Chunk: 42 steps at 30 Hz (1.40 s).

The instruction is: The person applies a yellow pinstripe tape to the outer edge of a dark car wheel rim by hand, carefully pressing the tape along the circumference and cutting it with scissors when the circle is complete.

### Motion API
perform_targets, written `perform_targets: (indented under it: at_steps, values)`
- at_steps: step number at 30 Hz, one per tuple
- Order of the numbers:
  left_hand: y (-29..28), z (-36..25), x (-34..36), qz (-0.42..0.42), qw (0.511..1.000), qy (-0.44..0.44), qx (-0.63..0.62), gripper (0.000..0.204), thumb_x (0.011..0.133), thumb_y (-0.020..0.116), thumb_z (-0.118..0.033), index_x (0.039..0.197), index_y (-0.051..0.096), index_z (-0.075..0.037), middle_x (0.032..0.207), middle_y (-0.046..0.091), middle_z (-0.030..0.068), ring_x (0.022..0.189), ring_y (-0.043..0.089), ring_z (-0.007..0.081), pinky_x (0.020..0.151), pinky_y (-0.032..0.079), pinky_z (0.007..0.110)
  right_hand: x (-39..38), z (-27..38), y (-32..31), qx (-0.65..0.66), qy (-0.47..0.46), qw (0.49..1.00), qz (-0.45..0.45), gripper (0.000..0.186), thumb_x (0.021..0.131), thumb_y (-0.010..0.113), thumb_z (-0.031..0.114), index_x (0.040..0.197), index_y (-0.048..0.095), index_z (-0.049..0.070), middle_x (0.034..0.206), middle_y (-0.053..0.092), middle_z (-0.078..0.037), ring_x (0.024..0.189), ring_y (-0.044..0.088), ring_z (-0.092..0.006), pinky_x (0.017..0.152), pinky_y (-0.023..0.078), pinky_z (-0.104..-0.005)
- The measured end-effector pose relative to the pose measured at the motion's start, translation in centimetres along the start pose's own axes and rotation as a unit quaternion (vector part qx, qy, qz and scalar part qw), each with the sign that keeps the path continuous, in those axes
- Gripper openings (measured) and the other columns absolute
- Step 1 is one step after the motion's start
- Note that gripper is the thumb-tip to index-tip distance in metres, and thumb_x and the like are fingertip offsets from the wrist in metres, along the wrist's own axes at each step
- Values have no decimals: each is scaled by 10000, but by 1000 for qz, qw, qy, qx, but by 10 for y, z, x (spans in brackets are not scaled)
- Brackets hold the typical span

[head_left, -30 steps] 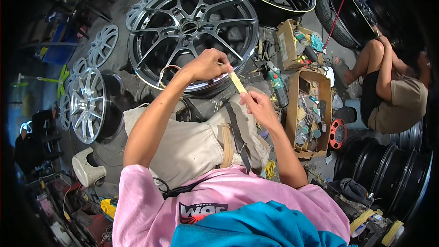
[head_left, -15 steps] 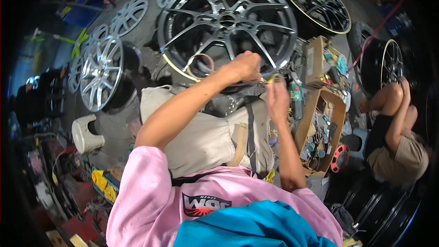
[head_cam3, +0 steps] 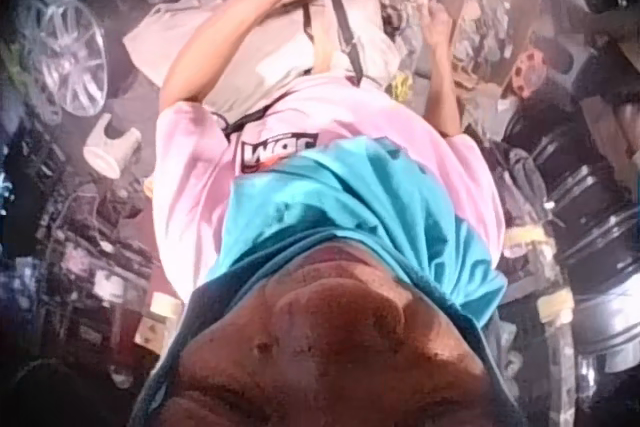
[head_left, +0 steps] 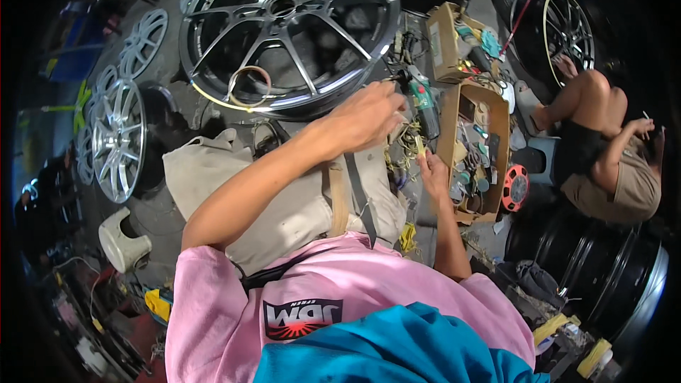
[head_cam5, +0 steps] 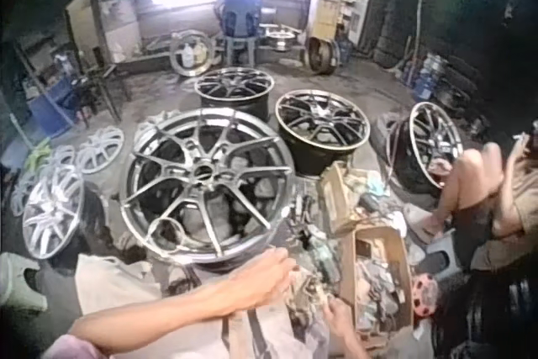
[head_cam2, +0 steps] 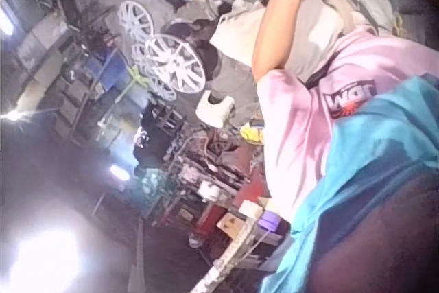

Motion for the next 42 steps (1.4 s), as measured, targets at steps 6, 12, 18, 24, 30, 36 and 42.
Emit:
perform_targets:
  at_steps: [6, 12, 18, 24, 30, 36, 42]
  values:
    - [59, 11, 2, 222, 969, -108, 28, 159, 906, 596, -44, 992, 711, 23, 1036, 633, 200, 1075, 616, 420, 909, 504, 493, -21, -40, -21, 91, 114, 989, -27, 428, 1032, 632, 411, 940, 735, 5, 765, 605, -131, 732, 571, -209, 701, 459, -373]
    - [53, 11, 15, 64, 991, -14, 120, 213, 856, 658, -55, 1036, 719, 42, 1008, 676, 193, 984, 677, 435, 870, 545, 489, -5, 1, -54, 173, 110, 978, -38, 405, 1045, 629, 382, 926, 720, 7, 718, 519, -16, 716, 506, -109, 655, 415, -305]
    - [34, 19, 29, 96, 987, -102, -82, 373, 922, 763, -254, 1171, 728, 21, 999, 715, 173, 930, 710, 332, 853, 560, 413, -7, 123, -80, 252, 12, 967, 28, 352, 1074, 606, 312, 937, 702, 2, 786, 527, 15, 743, 507, -72, 680, 400, -246]
    - [28, 15, 28, 163, 953, -137, -214, 415, 953, 783, -351, 1120, 754, 28, 968, 745, 109, 871, 671, 159, 801, 544, 309, -7, 200, -76, 258, -107, 954, 113, 319, 1081, 594, 253, 936, 693, -13, 842, 518, -1, 765, 515, -93, 716, 419, -258]
    - [21, 57, 4, 166, 882, -301, -322, 338, 968, 772, -331, 1036, 729, -3, 882, 697, 24, 799, 646, 85, 710, 549, 254, -5, 238, -57, 246, -167, 943, 148, 211, 1017, 652, 186, 955, 715, -5, 808, 536, -39, 749, 527, -130, 682, 425, -305]
    - [-10, 71, -19, 139, 802, -356, -459, 434, 998, 734, -392, 1109, 720, 28, 965, 751, 86, 853, 715, 123, 777, 581, 245, -10, 284, -60, 179, -286, 936, 99, 248, 963, 734, 198, 926, 637, -28, 843, 536, -121, 767, 543, -279, 704, 448, -371]
    - [-32, 53, -12, 180, 910, -266, -263, 284, 966, 778, -282, 976, 766, 1, 857, 738, 32, 746, 647, 78, 675, 533, 234, -11, 296, -55, 140, -301, 936, 115, 258, 966, 733, 199, 926, 635, -37, 853, 541, -135, 769, 558, -309, 712, 467, -394]
Point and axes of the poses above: each hand's wrist, its own x-axis towards the middle knuckle, its own y-axis out of the palm, z = x × y, the point moved 9 cm from there along x, towards the middle knuckle
